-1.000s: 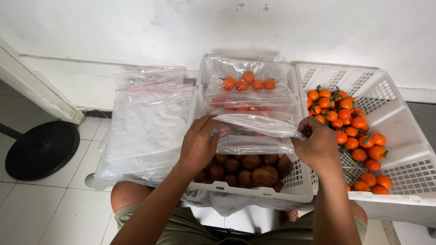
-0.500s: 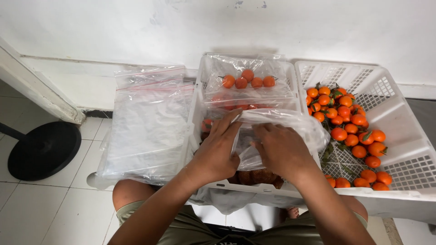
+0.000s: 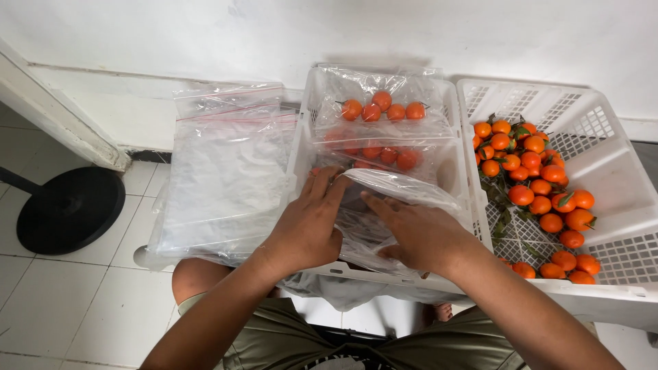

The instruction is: The person sorts small citrus fruits from a white crate into clear plastic bags, placing some fruits into a bag already containing brown produce and then sealing a large zip-top bag.

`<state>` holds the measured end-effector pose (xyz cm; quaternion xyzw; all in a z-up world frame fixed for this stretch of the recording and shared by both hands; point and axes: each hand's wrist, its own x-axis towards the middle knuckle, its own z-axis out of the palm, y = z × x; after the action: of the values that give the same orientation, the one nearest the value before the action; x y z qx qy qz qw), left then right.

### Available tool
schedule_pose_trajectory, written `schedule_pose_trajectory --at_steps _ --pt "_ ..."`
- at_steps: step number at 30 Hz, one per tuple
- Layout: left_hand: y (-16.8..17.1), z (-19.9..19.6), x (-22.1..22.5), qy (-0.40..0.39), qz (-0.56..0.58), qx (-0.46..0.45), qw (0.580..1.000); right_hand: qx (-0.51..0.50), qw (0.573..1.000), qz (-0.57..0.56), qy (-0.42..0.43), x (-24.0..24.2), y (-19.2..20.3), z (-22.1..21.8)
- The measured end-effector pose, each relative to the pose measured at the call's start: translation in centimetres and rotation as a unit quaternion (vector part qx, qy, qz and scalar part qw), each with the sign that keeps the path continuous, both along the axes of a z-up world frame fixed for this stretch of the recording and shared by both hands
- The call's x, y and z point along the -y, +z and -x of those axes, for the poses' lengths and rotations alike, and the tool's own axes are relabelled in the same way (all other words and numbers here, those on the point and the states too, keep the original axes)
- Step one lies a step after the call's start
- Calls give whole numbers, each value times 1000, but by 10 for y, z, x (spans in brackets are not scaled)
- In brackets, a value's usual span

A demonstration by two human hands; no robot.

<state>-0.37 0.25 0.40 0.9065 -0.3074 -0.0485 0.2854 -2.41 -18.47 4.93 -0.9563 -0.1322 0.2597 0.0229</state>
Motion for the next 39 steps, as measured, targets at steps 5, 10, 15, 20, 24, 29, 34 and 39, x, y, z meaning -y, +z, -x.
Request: schedule_pose_trajectory --at_steps 5,10,15,20,24,29,34,39 --pt "-2 -10 -5 17 -60 -12 998 42 999 -8 25 3 0 -12" --pt "-17 -12 1 27 -116 42 992 8 999 44 -1 2 -13 -25" --pt "-61 -9 32 -141 0 308 941 60 997 39 21 8 -53 -37" --pt "-82 -43 40 -101 -191 199 956 68 996 59 13 20 -71 -42" --pt "-105 -68 41 -72 -302 89 947 45 998 40 -10 24 -75 -40" --pt "-65 -56 40 -72 -281 39 956 45 999 23 -14 34 -89 -50" --pt "-42 -52 32 -76 -261 24 962 46 999 -12 -8 32 -72 -46" --pt "-53 -59 28 -73 -255 25 964 56 997 -36 -34 33 -64 -41"
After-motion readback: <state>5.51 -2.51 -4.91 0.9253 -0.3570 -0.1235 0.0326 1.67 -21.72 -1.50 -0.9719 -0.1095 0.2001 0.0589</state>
